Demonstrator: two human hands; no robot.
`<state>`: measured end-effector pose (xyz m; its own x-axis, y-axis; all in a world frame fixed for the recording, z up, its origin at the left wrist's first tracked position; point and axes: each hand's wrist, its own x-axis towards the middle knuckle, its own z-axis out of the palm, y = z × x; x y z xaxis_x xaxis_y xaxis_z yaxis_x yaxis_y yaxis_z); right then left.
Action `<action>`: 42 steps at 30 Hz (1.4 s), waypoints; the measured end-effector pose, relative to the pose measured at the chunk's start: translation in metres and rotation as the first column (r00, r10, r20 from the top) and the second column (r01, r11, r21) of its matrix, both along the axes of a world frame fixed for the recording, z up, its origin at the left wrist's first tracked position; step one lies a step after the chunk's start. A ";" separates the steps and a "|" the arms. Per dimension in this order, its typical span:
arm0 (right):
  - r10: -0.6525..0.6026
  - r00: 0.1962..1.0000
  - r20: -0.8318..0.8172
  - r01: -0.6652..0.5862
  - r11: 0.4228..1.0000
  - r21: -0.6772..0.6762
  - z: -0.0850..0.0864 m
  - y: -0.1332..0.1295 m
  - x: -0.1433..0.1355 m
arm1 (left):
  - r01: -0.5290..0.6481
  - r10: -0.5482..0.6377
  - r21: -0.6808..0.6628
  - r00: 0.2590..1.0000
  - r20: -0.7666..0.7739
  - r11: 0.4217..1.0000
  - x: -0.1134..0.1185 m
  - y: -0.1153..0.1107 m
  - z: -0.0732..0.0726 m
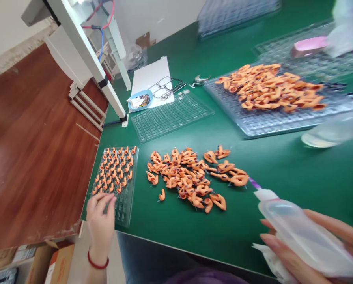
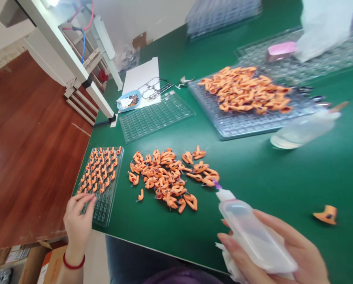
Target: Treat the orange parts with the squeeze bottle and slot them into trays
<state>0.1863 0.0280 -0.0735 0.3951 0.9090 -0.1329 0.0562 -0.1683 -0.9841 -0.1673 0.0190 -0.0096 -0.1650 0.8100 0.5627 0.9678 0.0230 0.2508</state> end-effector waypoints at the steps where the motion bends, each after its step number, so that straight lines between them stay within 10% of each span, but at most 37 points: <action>1: -0.012 1.000 -0.015 0.012 1.000 -0.008 0.001 -0.001 0.001 | 0.066 -0.065 -0.038 0.998 0.022 0.997 0.018 0.003 0.000; 5: -0.001 0.995 -0.097 -0.001 1.000 -0.022 -0.005 -0.006 0.008 | 0.320 -0.284 -0.221 0.941 0.183 0.921 0.080 0.022 -0.002; 11: -0.030 0.978 -0.205 0.031 1.000 -0.002 0.022 -0.012 -0.010 | 0.309 -0.188 -0.446 0.937 0.295 0.840 0.099 0.054 0.000; 18: 0.047 0.981 -0.188 -0.049 0.999 -0.002 0.030 -0.015 -0.012 | 0.367 -0.243 -0.373 0.909 0.339 0.852 0.104 0.036 0.004; 25: 0.181 0.964 -0.194 -0.181 0.983 0.016 0.022 -0.025 -0.024 | 0.595 -0.392 -0.225 0.723 0.569 0.771 0.135 0.008 0.004; 34: 0.313 0.949 -0.034 -0.302 0.936 0.180 0.021 -0.023 -0.008 | 0.544 -0.544 -0.202 0.837 0.058 0.815 0.130 0.001 -0.017; 42: 0.361 0.915 0.182 -0.398 0.884 0.246 0.021 -0.021 -0.004 | 0.528 -0.537 -0.218 0.843 0.018 0.821 0.133 -0.001 -0.018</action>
<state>0.1821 0.0075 -0.0527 0.0092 0.9856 0.1690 0.1895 0.1642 -0.9680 -0.0339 0.0181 -0.0278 0.3456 0.8626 0.3694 0.8539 -0.4524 0.2574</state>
